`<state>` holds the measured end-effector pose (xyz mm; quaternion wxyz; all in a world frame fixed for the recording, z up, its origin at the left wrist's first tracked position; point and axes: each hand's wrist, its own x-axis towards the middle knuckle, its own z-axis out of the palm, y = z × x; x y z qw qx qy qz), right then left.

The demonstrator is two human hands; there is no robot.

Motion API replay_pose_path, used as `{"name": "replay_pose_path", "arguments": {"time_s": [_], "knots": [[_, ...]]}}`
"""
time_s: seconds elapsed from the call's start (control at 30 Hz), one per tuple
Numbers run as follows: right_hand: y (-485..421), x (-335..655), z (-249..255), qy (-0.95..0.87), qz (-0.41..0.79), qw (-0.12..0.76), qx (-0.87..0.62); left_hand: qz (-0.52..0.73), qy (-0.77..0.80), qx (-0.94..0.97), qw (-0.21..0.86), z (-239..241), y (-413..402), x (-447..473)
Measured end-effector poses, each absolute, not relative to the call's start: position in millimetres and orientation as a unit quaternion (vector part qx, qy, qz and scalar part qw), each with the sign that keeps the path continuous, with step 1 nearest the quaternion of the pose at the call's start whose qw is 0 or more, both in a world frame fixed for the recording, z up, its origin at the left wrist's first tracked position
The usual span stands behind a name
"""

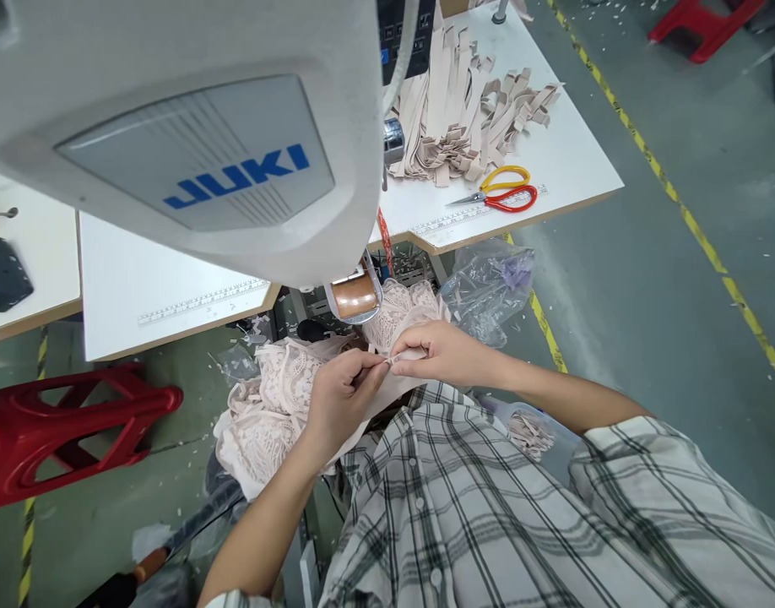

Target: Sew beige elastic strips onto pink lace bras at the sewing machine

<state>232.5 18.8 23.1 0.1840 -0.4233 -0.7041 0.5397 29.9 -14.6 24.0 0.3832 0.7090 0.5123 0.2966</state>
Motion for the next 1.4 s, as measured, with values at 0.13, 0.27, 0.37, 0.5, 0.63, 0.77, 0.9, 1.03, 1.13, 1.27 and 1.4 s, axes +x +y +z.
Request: {"name": "replay_pose_path", "arguments": {"time_s": [0.13, 0.27, 0.37, 0.5, 0.63, 0.77, 0.9, 1.03, 1.13, 1.27, 1.4], "knots": [[16.4, 232.4, 24.6, -0.704, 0.527, 0.22, -0.422, 0.311, 0.508, 0.719, 0.359, 24.1, -15.4, 31.3], [21.2, 236.9, 20.3, -0.626, 0.57, 0.292, -0.445, 0.285, 0.468, 0.755, 0.361, 26.4, -11.6, 23.4], [26.5, 238.2, 17.8, -0.638, 0.583, 0.314, -0.393, 0.267, 0.441, 0.789, 0.334, 32.1, -9.3, 14.6], [25.5, 232.9, 20.3, -0.779, 0.518, 0.256, -0.245, 0.263, 0.431, 0.812, 0.294, 42.5, -8.4, 8.8], [20.7, 226.6, 22.5, -0.854, 0.414, 0.249, -0.195, 0.259, 0.438, 0.807, 0.299, 49.6, -7.7, 9.7], [17.2, 223.6, 23.8, -0.884, 0.31, 0.286, -0.202, 0.267, 0.453, 0.769, 0.364, 54.5, -7.7, 9.3], [12.1, 220.0, 22.3, -0.911, 0.21, 0.298, -0.193, 0.245, 0.469, 0.75, 0.397, 59.6, -5.7, 8.4], [7.8, 212.7, 14.1, -0.898, 0.175, 0.325, -0.242, 0.162, 0.528, 0.726, 0.411, 60.0, 2.8, 10.1], [7.1, 207.5, 10.4, -0.849, 0.27, 0.348, -0.292, 0.148, 0.547, 0.671, 0.478, 51.4, 6.1, 15.1], [5.6, 204.6, 15.4, -0.756, 0.411, 0.367, -0.354, 0.328, 0.519, 0.498, 0.612, 31.4, -4.2, 30.3], [2.1, 205.3, 22.3, -0.723, 0.42, 0.401, -0.373, 0.442, 0.534, 0.484, 0.534, 20.5, -17.2, 40.7]]}}
